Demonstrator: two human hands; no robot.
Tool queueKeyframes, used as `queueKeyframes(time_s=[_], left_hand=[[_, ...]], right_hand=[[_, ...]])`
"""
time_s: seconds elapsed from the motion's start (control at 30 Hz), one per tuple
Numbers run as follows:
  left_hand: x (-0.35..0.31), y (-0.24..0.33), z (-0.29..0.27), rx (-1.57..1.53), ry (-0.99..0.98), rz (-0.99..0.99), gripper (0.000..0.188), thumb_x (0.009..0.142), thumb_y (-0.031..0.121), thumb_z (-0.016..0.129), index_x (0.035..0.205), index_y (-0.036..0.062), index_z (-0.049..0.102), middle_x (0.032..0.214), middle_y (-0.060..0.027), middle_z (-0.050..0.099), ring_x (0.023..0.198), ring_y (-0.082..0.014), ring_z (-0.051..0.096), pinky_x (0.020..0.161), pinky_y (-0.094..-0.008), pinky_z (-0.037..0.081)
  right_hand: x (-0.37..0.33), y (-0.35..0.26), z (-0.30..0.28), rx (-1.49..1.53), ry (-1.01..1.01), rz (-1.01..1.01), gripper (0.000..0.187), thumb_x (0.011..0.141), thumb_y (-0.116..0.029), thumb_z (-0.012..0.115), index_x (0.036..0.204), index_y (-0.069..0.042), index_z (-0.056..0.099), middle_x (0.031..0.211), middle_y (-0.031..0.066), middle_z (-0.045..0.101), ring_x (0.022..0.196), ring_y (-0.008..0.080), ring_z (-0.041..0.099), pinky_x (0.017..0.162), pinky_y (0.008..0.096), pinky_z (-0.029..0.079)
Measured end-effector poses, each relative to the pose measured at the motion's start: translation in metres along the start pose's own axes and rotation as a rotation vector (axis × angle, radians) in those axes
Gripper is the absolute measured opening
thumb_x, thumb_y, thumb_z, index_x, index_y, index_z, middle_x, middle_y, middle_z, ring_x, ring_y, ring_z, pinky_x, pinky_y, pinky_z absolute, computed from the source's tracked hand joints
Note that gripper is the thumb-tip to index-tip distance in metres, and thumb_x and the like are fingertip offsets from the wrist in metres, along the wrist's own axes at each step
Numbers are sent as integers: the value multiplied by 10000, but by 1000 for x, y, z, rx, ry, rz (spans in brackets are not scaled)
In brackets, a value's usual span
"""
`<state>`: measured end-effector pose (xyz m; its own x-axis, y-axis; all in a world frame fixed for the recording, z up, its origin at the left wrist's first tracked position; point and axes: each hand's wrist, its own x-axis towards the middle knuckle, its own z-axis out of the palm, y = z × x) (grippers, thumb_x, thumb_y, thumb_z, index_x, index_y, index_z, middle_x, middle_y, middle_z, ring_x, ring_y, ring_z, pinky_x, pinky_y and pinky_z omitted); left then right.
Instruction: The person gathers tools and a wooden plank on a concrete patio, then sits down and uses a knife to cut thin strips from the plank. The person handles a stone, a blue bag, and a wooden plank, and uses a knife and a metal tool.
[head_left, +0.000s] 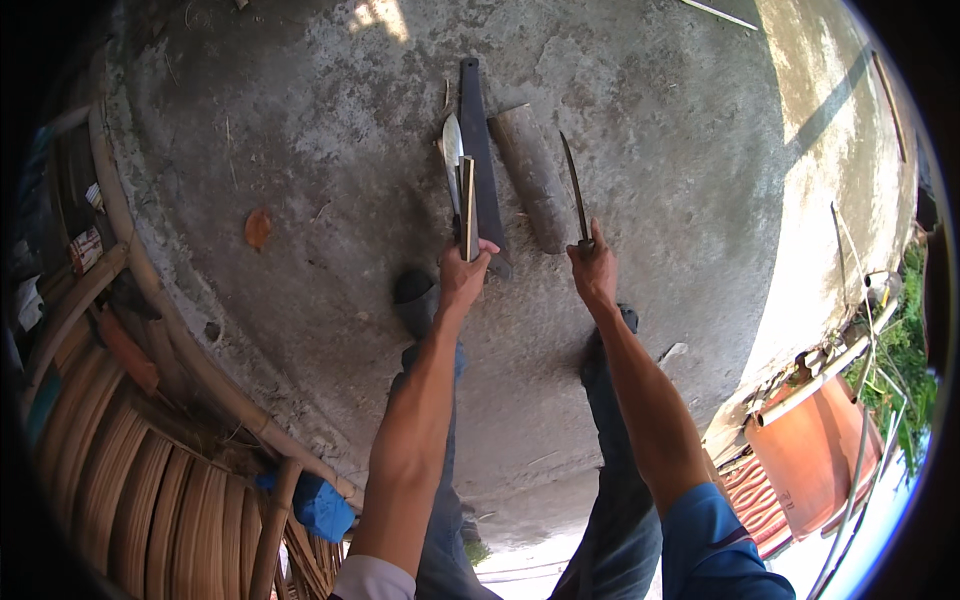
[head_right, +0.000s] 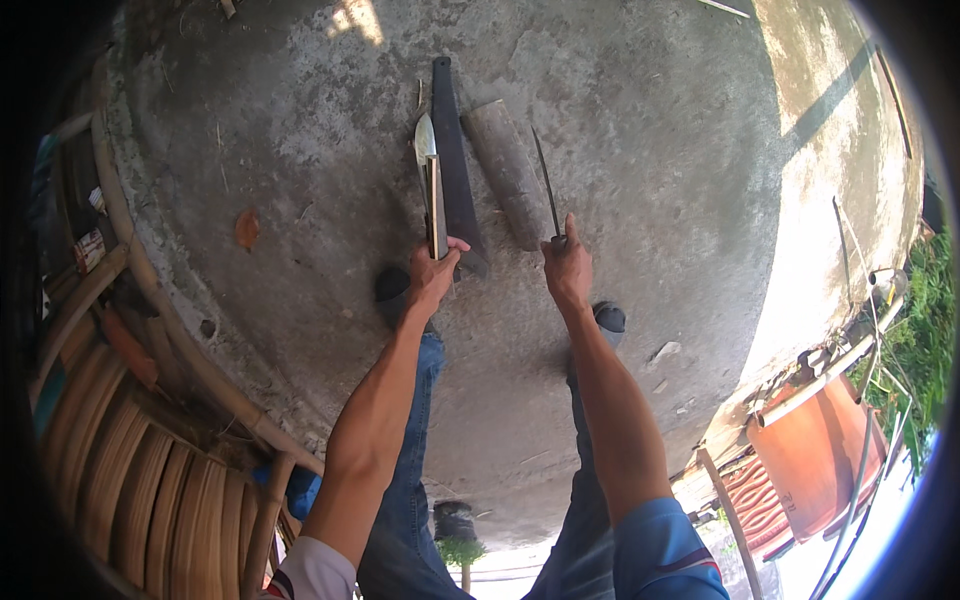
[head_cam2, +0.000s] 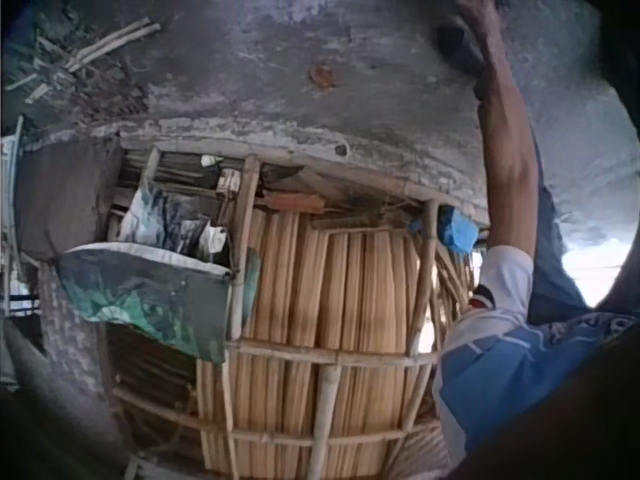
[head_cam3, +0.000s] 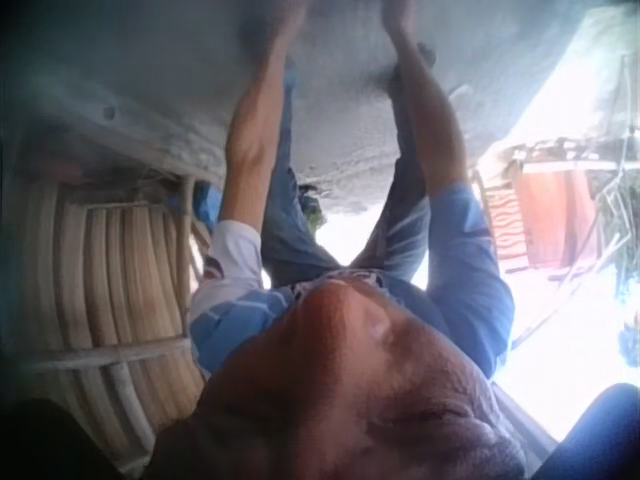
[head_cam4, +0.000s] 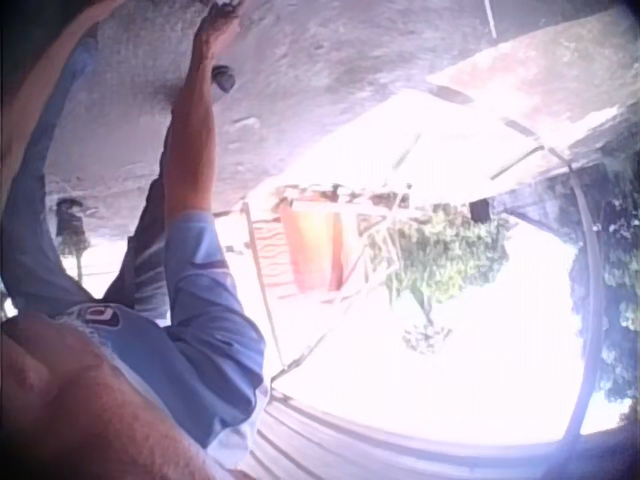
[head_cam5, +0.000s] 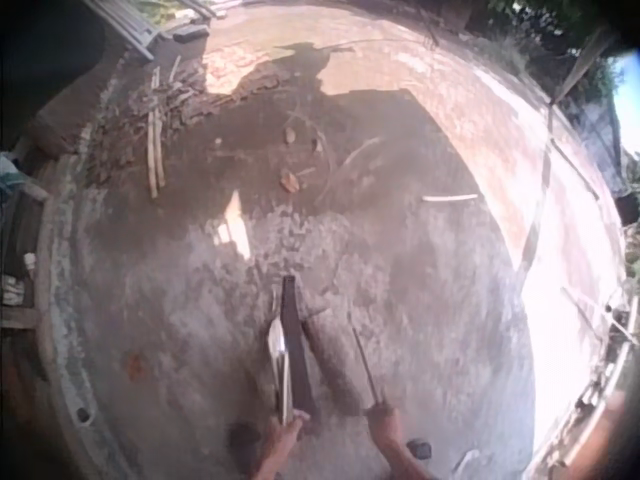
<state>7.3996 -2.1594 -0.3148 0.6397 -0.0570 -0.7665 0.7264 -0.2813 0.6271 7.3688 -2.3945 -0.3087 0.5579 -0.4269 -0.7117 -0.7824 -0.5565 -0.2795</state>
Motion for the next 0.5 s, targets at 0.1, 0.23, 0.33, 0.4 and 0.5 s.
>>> queueKeyframes(time_s=[0.1,0.23,0.33,0.4,0.5], left_hand=[[-6,-20,11,90,108,192,110,893,46,627,926,63,730,861,-38,576,631,-112,549,539,-304,428],[0,-21,28,144,76,223,105,901,70,628,929,69,729,1012,-82,540,730,-152,598,626,-342,473],[13,-25,36,211,153,439,111,917,105,624,944,72,727,1003,-72,548,715,-135,574,646,-326,472],[22,-12,46,68,31,236,113,919,115,627,961,76,725,945,-52,555,700,-123,555,649,-303,472],[24,5,55,-139,-82,-64,116,912,114,640,987,67,716,828,-17,552,671,-111,530,641,-279,469]], right_hand=[[-1,16,-1,-55,106,29,644,899,-290,681,1471,-102,453,1061,228,707,1024,416,666,871,483,516],[16,44,-4,-43,181,41,602,915,-276,659,1425,-12,480,1059,253,685,1007,432,651,864,483,508],[17,46,-2,-85,178,-93,632,940,-222,609,1455,62,378,1218,294,597,1101,449,594,945,493,466],[24,56,-4,-103,184,-117,655,935,-196,601,1473,67,335,1287,308,548,1156,460,557,988,499,441],[33,79,1,-121,199,-186,696,909,-158,613,1490,65,301,1358,319,491,1229,472,500,1044,500,404]])
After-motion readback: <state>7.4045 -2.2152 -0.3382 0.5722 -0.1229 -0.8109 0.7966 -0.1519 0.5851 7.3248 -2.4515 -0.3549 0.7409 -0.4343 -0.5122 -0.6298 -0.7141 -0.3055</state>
